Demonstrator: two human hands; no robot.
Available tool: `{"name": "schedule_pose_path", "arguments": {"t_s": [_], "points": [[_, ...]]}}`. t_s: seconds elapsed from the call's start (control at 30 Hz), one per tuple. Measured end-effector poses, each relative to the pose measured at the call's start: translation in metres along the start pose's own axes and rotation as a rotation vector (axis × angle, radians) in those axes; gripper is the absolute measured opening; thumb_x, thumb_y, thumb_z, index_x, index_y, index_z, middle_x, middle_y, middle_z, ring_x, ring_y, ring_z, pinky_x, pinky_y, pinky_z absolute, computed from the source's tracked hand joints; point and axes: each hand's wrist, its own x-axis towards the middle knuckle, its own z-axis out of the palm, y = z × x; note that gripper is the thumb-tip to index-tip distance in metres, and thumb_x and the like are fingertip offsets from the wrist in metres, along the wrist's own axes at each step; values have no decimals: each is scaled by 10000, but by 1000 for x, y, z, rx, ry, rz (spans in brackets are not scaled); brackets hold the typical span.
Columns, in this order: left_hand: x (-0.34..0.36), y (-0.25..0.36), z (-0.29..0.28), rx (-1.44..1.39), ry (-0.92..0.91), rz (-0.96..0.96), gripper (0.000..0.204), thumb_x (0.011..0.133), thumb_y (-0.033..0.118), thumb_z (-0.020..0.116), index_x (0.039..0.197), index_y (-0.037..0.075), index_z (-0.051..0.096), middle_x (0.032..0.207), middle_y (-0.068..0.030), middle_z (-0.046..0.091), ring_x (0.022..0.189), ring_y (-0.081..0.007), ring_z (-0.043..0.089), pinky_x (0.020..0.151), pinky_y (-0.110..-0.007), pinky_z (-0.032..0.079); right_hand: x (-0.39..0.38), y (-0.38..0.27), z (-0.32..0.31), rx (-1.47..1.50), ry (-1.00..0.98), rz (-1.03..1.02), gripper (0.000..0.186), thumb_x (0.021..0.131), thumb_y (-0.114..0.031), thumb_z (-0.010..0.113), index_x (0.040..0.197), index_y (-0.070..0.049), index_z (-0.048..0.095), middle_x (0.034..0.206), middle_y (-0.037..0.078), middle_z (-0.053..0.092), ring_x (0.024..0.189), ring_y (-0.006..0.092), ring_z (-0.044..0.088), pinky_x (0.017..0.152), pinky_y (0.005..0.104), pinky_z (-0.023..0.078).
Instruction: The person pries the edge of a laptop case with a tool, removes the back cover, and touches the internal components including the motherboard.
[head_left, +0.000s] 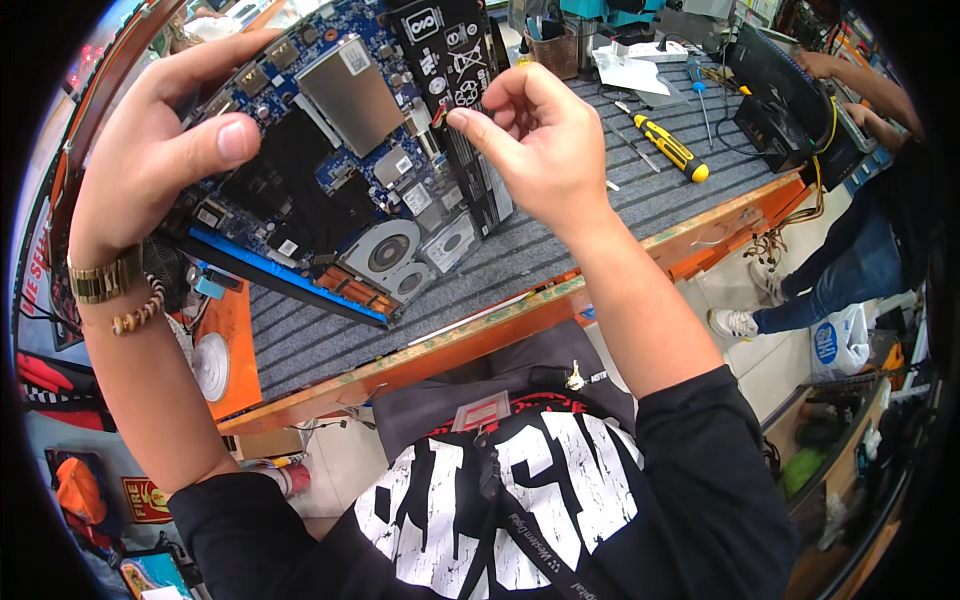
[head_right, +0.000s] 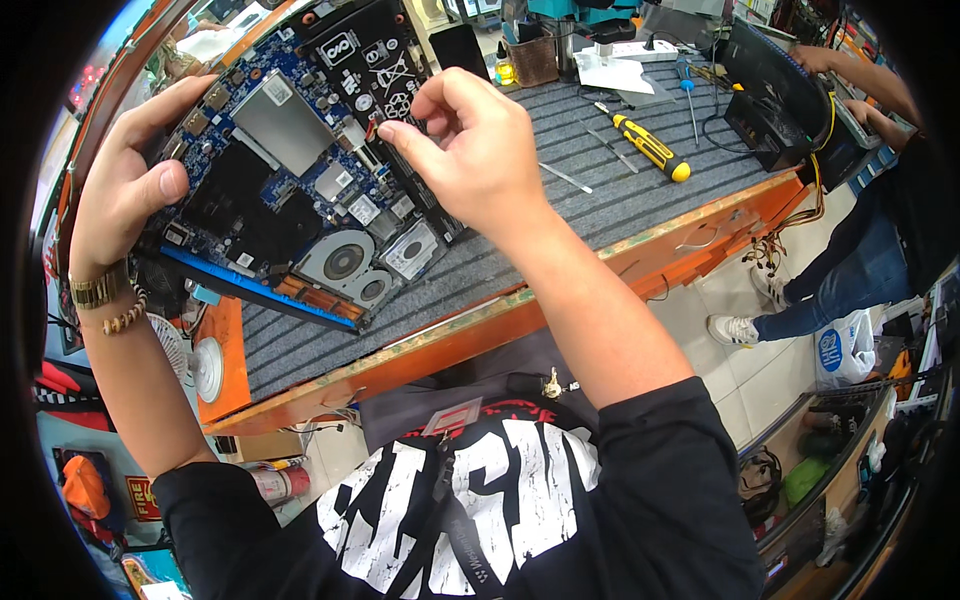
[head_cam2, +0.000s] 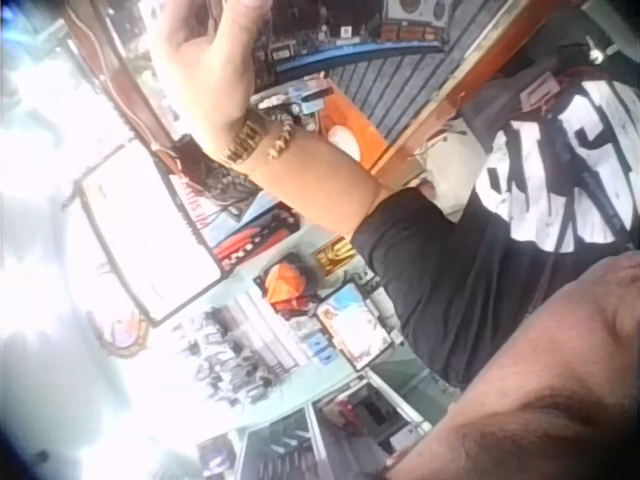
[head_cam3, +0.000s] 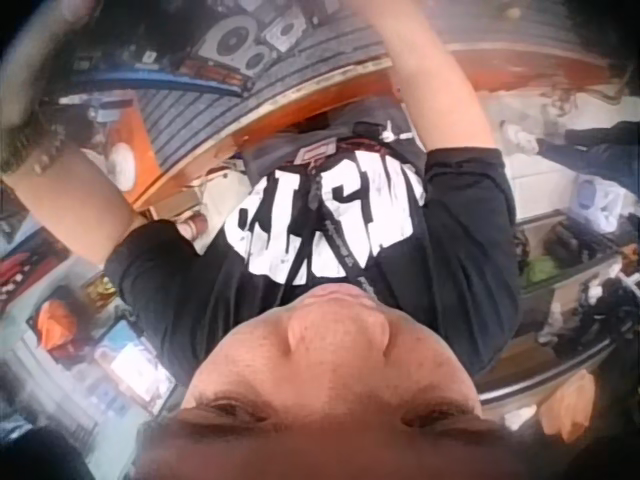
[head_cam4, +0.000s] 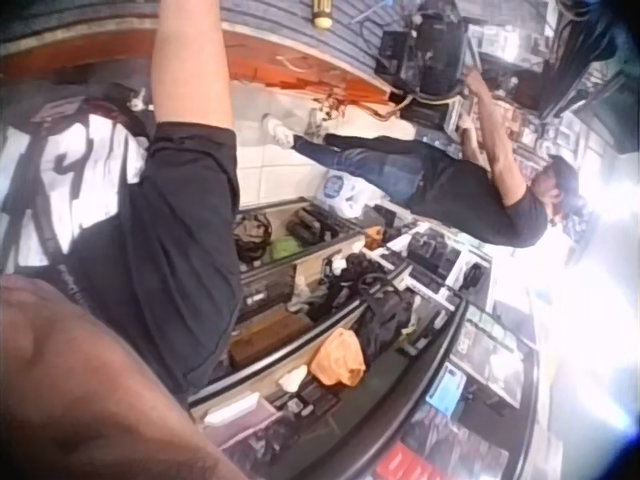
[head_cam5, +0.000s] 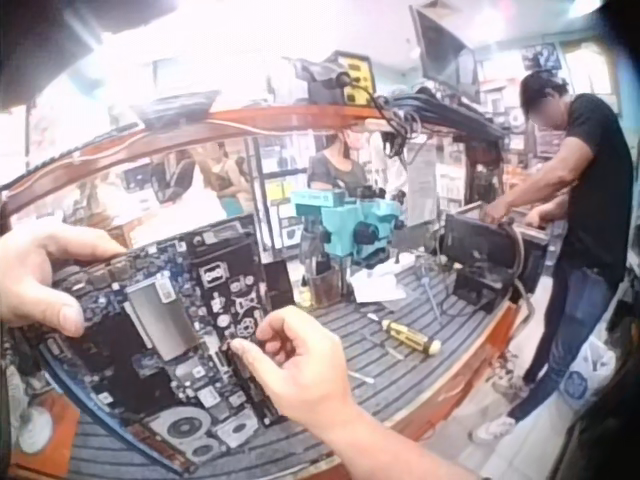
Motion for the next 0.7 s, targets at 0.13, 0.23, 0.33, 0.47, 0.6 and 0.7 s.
{"name": "schedule_pose_path", "arguments": {"t_s": [0.13,0.23,0.33,0.47,0.6,0.7], "points": [[-15,6,-6,23,19,-12,1133,871,695,936,1613,-94,606,1599,-196,659,1484,-274,625,1278,-413,445,-13,-15,6,9,1,-58,239,911,-96,955,962,-28,732,863,24,678,731,112,605,675,290,532],[-5,-6,5,-64,46,107,976,925,583,944,1573,-85,650,1416,-157,762,1294,-207,708,1129,-351,541,-26,-10,3,-25,40,-54,157,929,-55,899,966,-32,748,864,27,678,710,102,616,652,275,529],[-3,-4,4,-71,53,137,972,933,584,936,1574,-85,646,1429,-157,757,1311,-211,703,1141,-353,534,-32,-8,-3,-40,37,-58,102,940,-26,853,988,-27,763,869,34,685,687,91,628,623,254,523],[-3,-4,3,-41,17,68,1056,909,650,933,1602,-84,620,1525,-178,702,1415,-247,655,1222,-387,483,-28,-8,-14,-117,-66,-145,99,934,-32,843,1007,-49,778,888,40,701,676,139,666,617,286,548],[-4,0,1,-29,4,46,1080,904,679,925,1604,-83,616,1541,-186,694,1419,-251,662,1220,-386,496,-12,-10,-26,-245,-185,-360,111,902,-55,840,988,-97,783,890,28,696,708,218,696,625,341,575],[-19,-8,-4,-23,35,42,1090,905,692,917,1608,-84,612,1540,-188,696,1421,-255,668,1219,-388,504,2,-26,-24,-429,-343,-648,161,854,-108,854,989,-142,774,880,15,659,767,264,694,640,386,584]]}}
